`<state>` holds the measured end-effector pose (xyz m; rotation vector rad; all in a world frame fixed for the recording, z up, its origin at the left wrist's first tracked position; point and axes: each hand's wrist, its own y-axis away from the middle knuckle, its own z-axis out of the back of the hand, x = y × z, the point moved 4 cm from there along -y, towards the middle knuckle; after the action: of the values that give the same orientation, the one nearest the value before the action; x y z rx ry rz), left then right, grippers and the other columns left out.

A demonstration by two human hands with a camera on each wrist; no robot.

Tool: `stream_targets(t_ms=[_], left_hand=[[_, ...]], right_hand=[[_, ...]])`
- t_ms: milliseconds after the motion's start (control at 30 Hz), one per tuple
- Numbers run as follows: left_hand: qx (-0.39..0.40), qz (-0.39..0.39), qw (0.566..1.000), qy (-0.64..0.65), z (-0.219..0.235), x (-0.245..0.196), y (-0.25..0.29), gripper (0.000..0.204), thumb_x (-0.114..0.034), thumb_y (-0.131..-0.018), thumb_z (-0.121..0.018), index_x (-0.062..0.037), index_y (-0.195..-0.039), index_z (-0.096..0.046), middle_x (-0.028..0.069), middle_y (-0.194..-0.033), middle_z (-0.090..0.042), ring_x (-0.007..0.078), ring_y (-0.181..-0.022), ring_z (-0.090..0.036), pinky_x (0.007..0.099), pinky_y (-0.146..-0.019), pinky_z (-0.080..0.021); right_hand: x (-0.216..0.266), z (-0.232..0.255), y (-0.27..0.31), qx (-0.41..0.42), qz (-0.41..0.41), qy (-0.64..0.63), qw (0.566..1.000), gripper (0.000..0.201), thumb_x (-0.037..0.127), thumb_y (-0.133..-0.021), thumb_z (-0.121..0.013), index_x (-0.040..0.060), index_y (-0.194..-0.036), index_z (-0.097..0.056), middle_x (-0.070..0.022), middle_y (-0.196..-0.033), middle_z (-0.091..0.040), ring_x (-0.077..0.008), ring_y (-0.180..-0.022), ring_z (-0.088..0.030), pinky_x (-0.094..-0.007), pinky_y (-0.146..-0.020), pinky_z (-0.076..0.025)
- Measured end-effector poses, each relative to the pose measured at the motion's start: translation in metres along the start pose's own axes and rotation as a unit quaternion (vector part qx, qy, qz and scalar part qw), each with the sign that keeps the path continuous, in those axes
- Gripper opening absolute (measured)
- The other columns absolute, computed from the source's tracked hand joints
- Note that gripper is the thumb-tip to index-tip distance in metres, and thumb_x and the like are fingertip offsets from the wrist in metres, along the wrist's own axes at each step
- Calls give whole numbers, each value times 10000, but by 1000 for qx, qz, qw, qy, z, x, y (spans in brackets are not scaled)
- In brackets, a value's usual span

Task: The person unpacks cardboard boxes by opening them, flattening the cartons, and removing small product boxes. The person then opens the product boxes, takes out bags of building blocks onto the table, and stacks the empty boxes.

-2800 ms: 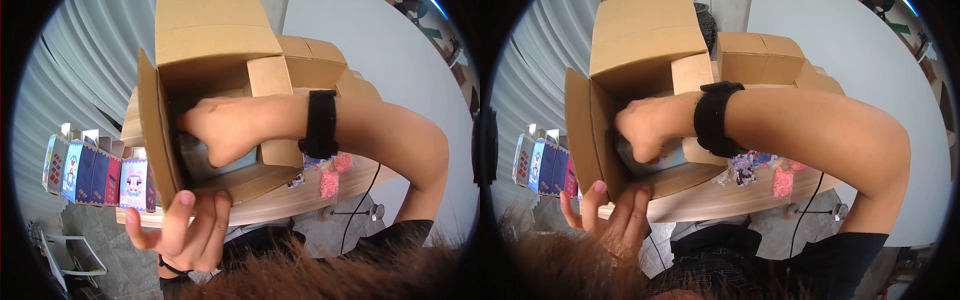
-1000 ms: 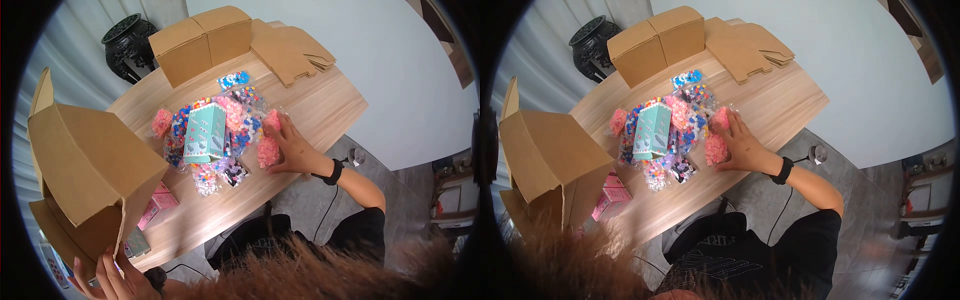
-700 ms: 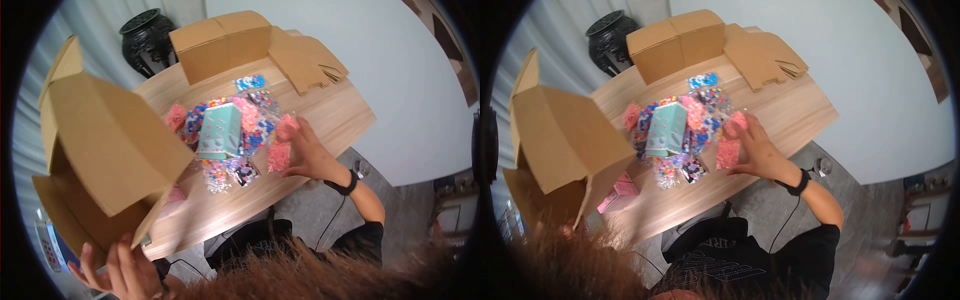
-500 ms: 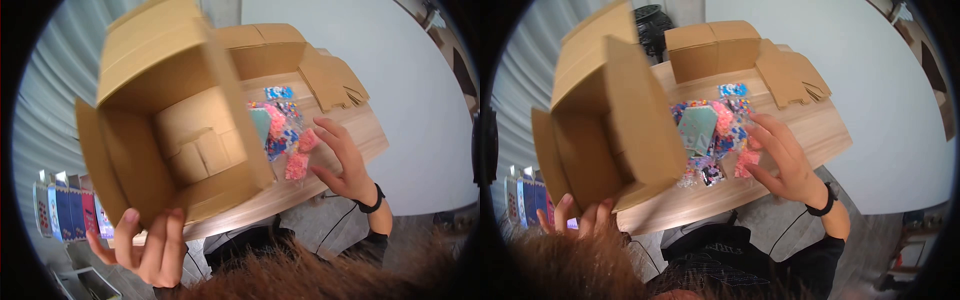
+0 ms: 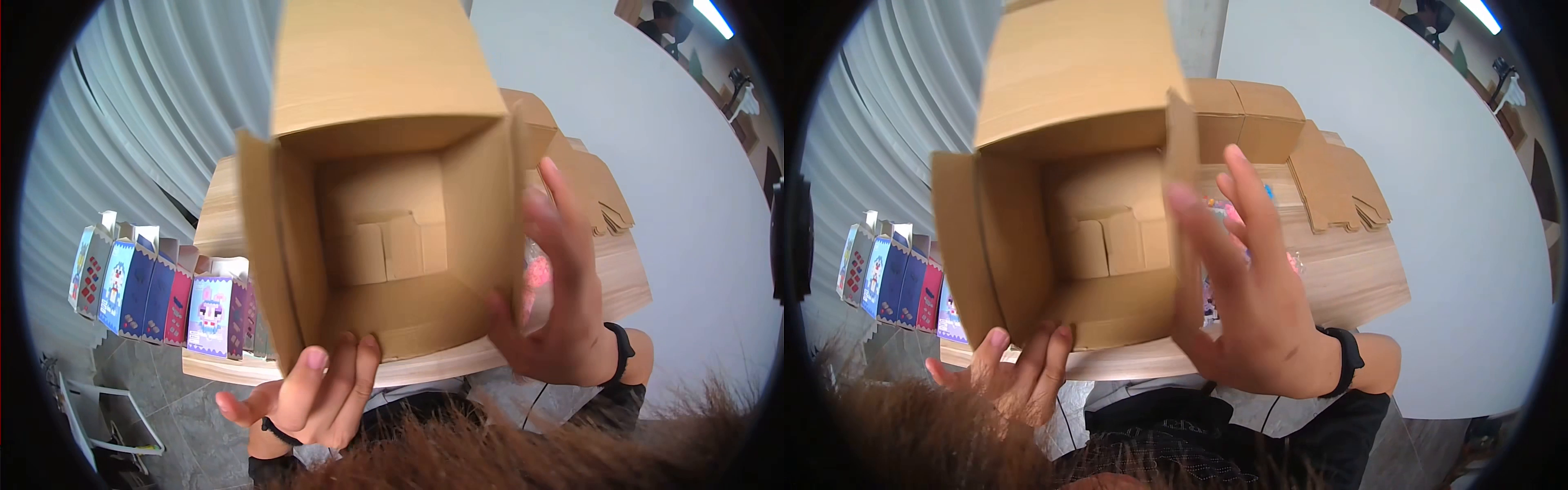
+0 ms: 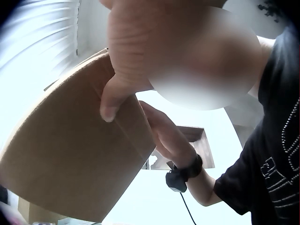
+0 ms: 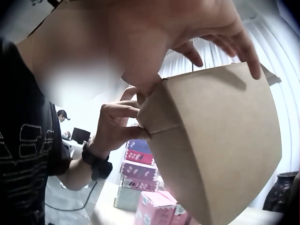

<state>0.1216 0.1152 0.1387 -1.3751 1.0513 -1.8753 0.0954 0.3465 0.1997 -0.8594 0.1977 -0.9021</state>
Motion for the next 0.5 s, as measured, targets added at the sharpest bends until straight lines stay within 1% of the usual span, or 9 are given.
stream_targets(t_ms=[33,100,133,200,233,300,400,467,500], left_hand=[[-2,6,1000,-15,0,1,2,81,-306,-755,-706,-276,-755,-781,-125,-635,-658,143,-1231,-574,712,-1242,-35],[-41,-5,999,-27,-5,1,8,64,-329,-752,-718,-286,-738,-763,-131,-635,-659,140,-1240,-554,714,-1246,-31],[-77,-17,996,-36,-7,1,9,64,-351,-749,-730,-296,-721,-744,-138,-634,-659,137,-1249,-533,716,-1249,-26],[-98,-38,994,-32,-15,5,3,88,-393,-769,-731,-313,-734,-721,-151,-658,-657,142,-1264,-501,701,-1266,-55],[-112,-34,992,-37,-17,9,1,80,-401,-798,-720,-321,-794,-723,-154,-761,-659,146,-1262,-504,694,-1269,-100],[-130,-31,990,-38,-19,14,2,87,-409,-828,-709,-329,-854,-726,-158,-864,-661,150,-1260,-506,686,-1272,-144],[-155,183,965,102,-13,37,21,495,-521,-954,-582,-93,-1202,-554,115,-1192,-545,310,-1320,-498,637,-1239,-248],[-159,321,913,195,-11,44,37,770,-595,-1039,-497,64,-1433,-439,297,-1411,-468,416,-1360,-493,605,-1217,-317],[-110,423,862,256,-20,40,46,873,-657,-1016,-495,80,-1474,-404,290,-1517,-412,415,-1403,-460,539,-1209,-310]], right_hand=[[5,-4,2,-2,4,2,1000,634,156,-896,-781,-19,-1439,-505,-324,-1408,-516,-450,-1180,-632,-501,-977,-540],[0,-10,10,-111,-192,-298,928,379,44,-926,-718,-8,-1297,-662,-285,-1350,-585,-384,-1214,-631,-406,-986,-524],[-5,-8,13,-112,-190,-296,929,379,44,-926,-718,-8,-1297,-662,-285,-1350,-585,-384,-1214,-631,-406,-986,-524],[-14,-15,19,43,-144,-253,956,158,25,-1002,-623,-31,-1134,-688,-165,-1067,-704,-224,-936,-680,-321,-791,-530],[-16,-18,22,39,-144,-249,957,158,25,-1002,-623,-31,-1134,-688,-165,-1067,-704,-224,-936,-680,-321,-791,-530],[-23,-21,28,-48,-179,-222,957,154,49,-1046,-571,-45,-964,-661,-68,-762,-662,-144,-676,-569,-303,-615,-452],[-53,-27,35,-151,-306,-267,901,235,116,-1064,-584,-44,-898,-627,-35,-661,-588,-101,-616,-487,-303,-558,-396],[-69,-30,35,-118,-326,-283,895,254,134,-1069,-584,-47,-898,-635,-33,-649,-591,-96,-623,-486,-300,-559,-393],[-76,-32,39,-84,-342,-301,886,275,153,-1073,-584,-51,-899,-644,-30,-638,-594,-90,-631,-485,-296,-560,-391]])
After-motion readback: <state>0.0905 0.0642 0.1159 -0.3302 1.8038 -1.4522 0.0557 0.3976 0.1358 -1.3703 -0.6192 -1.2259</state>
